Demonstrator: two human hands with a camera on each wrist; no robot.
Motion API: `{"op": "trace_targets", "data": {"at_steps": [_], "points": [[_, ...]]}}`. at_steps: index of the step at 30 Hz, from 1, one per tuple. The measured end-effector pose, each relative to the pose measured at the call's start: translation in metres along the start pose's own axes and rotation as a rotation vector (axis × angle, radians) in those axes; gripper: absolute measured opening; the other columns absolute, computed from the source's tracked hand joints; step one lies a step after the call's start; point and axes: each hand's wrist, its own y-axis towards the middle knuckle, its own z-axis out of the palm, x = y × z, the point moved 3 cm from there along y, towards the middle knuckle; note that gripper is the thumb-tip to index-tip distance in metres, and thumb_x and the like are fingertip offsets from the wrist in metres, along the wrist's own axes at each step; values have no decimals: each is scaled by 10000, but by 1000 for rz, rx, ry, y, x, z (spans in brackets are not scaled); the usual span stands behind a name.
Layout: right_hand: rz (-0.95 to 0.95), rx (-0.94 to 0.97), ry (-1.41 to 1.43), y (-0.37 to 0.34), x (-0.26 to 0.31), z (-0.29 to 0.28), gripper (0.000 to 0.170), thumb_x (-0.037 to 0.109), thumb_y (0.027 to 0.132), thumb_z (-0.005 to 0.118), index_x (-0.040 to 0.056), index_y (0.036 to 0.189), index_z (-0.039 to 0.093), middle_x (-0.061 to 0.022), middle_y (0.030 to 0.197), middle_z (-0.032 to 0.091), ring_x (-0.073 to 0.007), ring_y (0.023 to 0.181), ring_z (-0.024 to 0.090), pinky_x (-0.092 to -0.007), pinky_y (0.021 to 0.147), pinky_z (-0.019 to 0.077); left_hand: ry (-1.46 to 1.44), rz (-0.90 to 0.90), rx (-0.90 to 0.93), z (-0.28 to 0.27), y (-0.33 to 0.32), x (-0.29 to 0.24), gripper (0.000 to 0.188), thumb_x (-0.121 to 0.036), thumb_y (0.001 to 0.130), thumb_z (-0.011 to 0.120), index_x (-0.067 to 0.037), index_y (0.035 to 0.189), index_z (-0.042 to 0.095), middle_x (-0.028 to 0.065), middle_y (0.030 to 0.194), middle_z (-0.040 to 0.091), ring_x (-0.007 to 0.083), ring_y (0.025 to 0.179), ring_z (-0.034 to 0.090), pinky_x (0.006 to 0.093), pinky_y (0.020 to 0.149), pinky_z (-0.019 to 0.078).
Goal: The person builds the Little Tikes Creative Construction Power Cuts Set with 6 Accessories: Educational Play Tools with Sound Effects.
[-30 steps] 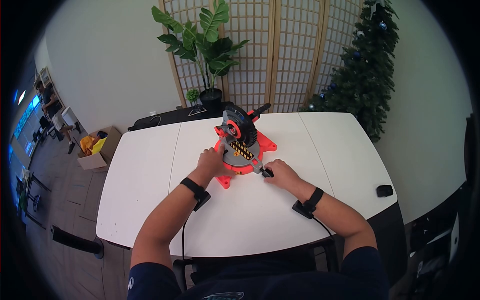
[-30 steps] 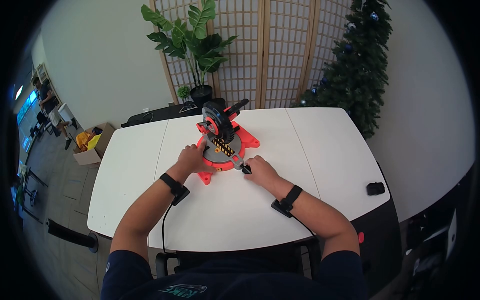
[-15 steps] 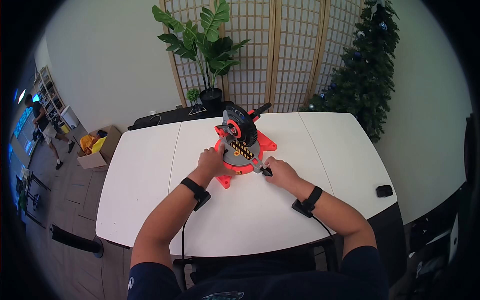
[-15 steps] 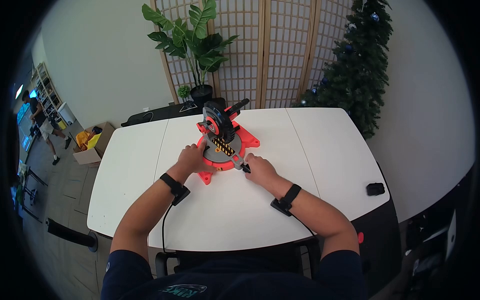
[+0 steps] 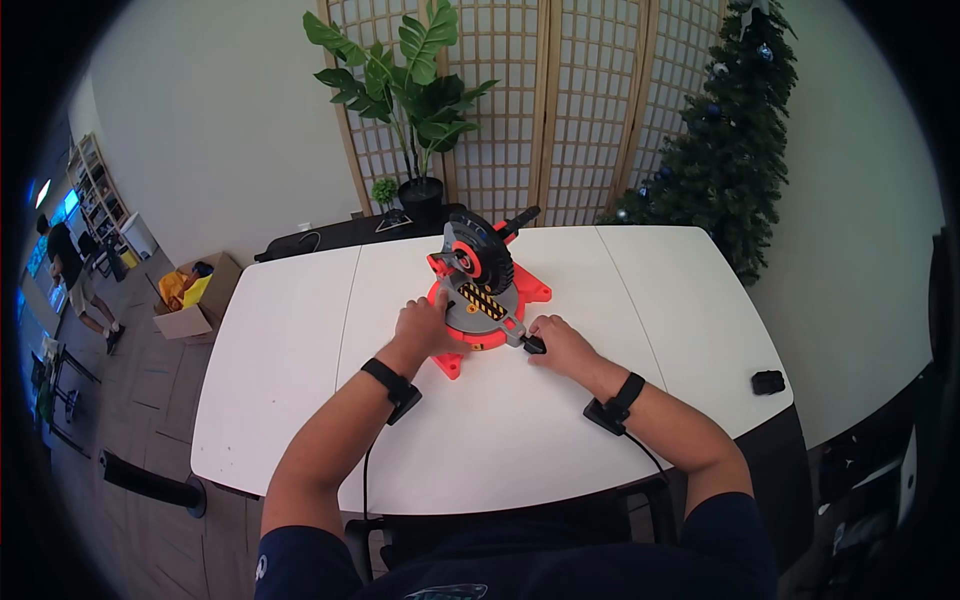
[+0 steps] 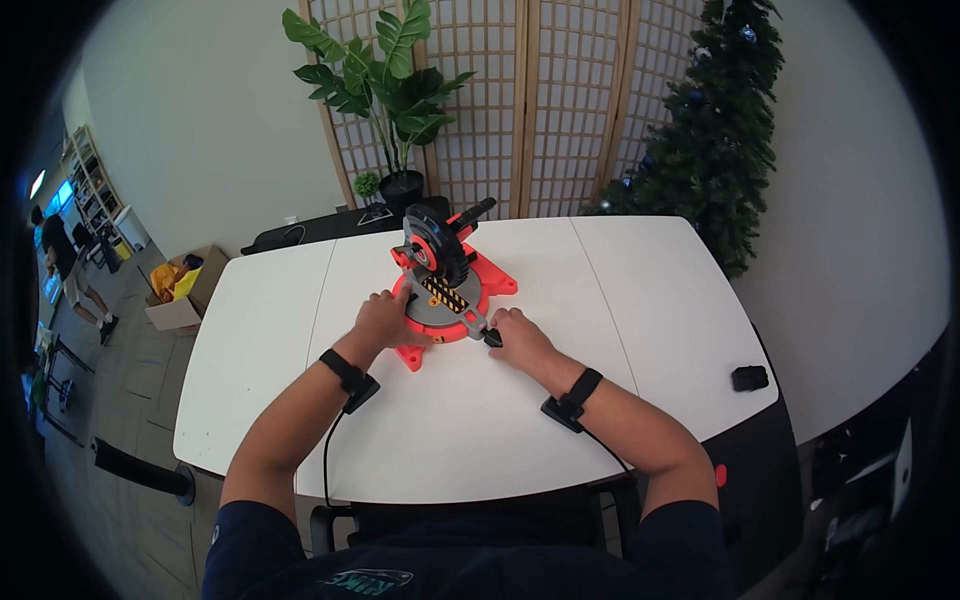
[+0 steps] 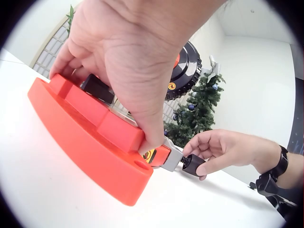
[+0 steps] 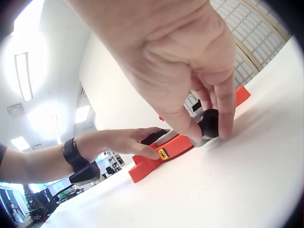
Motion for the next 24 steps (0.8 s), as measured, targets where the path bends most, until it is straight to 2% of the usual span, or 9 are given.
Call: {"op": "trace_targets", "data": {"at_steps": [1,3,6,7,9,12,21,24], "points": [[-1,-1,0,2,1,-1,454,127,778,738,-12,1174,564,-242,1061,661,-336,1028,645,-399,916,510,-8,0,1,0,0,0,1247,-770,553,760,-52,1491,361,200,1141,632,347,1032,645,390,876,536],[136,96,86,5,-1,-1,498,169,751,795,-10,1160,573,-222,1098,639,-327,1073,620,-381,946,496,-7,2,-9,0,-1,1,1247,-770,553,760,-50,1490,361,199,1136,634,347,1028,647,390,875,537],[172,129,59,6,1,1,494,165,749,795,-14,1155,577,-210,1093,654,-334,1063,630,-385,941,499,-4,5,-18,1,-1,0,1247,-769,553,760,-44,1487,364,198,1125,638,347,1021,649,390,873,538],[172,129,59,4,0,1,494,165,749,795,-14,1155,577,-210,1093,654,-334,1063,630,-385,941,499,-1,5,-19,1,-1,0,1246,-769,554,760,-41,1485,366,198,1120,639,347,1018,650,390,871,539],[-11,42,-41,1,3,1,441,124,777,735,-26,1159,575,-210,1075,680,-352,1025,653,-409,911,512,-1,7,-19,1,-1,0,1242,-768,556,759,-39,1483,368,199,1119,639,348,1016,651,389,870,539],[-33,-9,-57,0,1,0,429,108,788,705,-31,1170,568,-209,1064,688,-364,1008,660,-423,894,517,-4,9,-12,-1,-2,0,1236,-768,559,758,-37,1478,372,201,1120,639,349,1014,651,389,868,540],[110,133,-17,3,8,-1,440,113,800,700,-23,1191,551,-212,1075,670,-358,1032,643,-417,910,509,13,10,10,0,-2,-1,1265,-788,561,744,-19,1487,356,194,1133,623,332,1043,638,359,854,532],[41,102,-7,3,5,5,453,116,804,698,-17,1204,533,-227,1101,653,-352,1061,629,-411,930,499,16,11,7,-1,-2,-1,1263,-786,567,741,-17,1490,351,192,1135,623,329,1043,638,357,854,531]]}}
